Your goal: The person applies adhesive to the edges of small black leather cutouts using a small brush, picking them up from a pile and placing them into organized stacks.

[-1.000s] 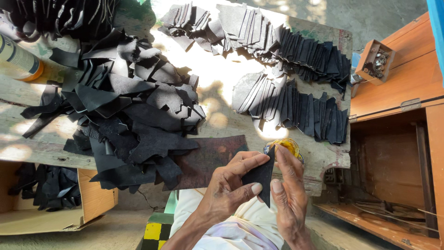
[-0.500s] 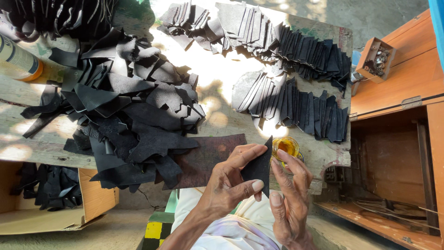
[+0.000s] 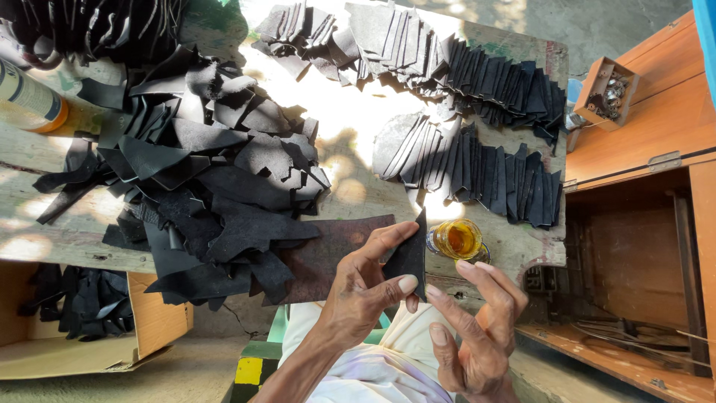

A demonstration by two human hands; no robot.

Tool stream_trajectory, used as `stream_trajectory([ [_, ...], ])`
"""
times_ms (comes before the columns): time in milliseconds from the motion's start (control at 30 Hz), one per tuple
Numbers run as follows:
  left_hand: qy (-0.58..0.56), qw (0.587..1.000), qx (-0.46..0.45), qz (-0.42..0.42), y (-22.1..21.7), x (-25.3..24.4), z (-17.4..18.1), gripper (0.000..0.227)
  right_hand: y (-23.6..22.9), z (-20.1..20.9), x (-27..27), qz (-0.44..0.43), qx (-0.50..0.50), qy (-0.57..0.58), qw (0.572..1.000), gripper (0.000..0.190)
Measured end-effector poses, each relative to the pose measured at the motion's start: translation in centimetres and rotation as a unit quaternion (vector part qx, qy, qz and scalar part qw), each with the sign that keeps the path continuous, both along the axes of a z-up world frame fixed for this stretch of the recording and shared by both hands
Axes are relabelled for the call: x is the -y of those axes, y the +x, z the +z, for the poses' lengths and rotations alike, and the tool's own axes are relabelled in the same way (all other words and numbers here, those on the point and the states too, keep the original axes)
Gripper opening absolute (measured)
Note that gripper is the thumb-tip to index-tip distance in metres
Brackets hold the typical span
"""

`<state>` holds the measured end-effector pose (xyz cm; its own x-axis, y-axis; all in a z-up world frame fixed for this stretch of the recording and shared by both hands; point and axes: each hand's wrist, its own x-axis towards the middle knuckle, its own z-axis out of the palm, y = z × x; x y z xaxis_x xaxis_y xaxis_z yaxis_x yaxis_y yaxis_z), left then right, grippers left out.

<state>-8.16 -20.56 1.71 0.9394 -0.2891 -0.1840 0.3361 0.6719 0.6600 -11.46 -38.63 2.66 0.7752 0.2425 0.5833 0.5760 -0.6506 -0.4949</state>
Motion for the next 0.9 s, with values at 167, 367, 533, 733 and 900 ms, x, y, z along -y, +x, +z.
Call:
stream_trajectory([
  [167,-0.015,1.0,-0.008,0.007,-0.1,0.1,-0.4,0.073,0.0,0.8,-0.2,-0.017,-0.003,0.025,1.0,0.025],
  [367,-0.018,1.0,-0.003,0.011,0.2,-0.2,-0.3,0.071,-0.1,2.5,-0.8,-0.001,-0.113,0.019,0.993,0.038],
  [533,0.018,1.0,0.005,-0.001,0.1,-0.3,-0.1,0.068,0.5,1.2,0.1,0.031,-0.057,-0.02,0.998,0.046],
  [733,0.033,0.999,0.011,0.005,0.1,-0.3,-0.3,0.066,0.3,0.5,0.7,0.03,-0.024,-0.053,0.998,0.041],
  [900,0.022,1.0,0.003,0.016,0.1,-0.3,-0.5,0.067,-0.1,1.1,0.9,0.046,-0.028,-0.055,0.997,0.038],
])
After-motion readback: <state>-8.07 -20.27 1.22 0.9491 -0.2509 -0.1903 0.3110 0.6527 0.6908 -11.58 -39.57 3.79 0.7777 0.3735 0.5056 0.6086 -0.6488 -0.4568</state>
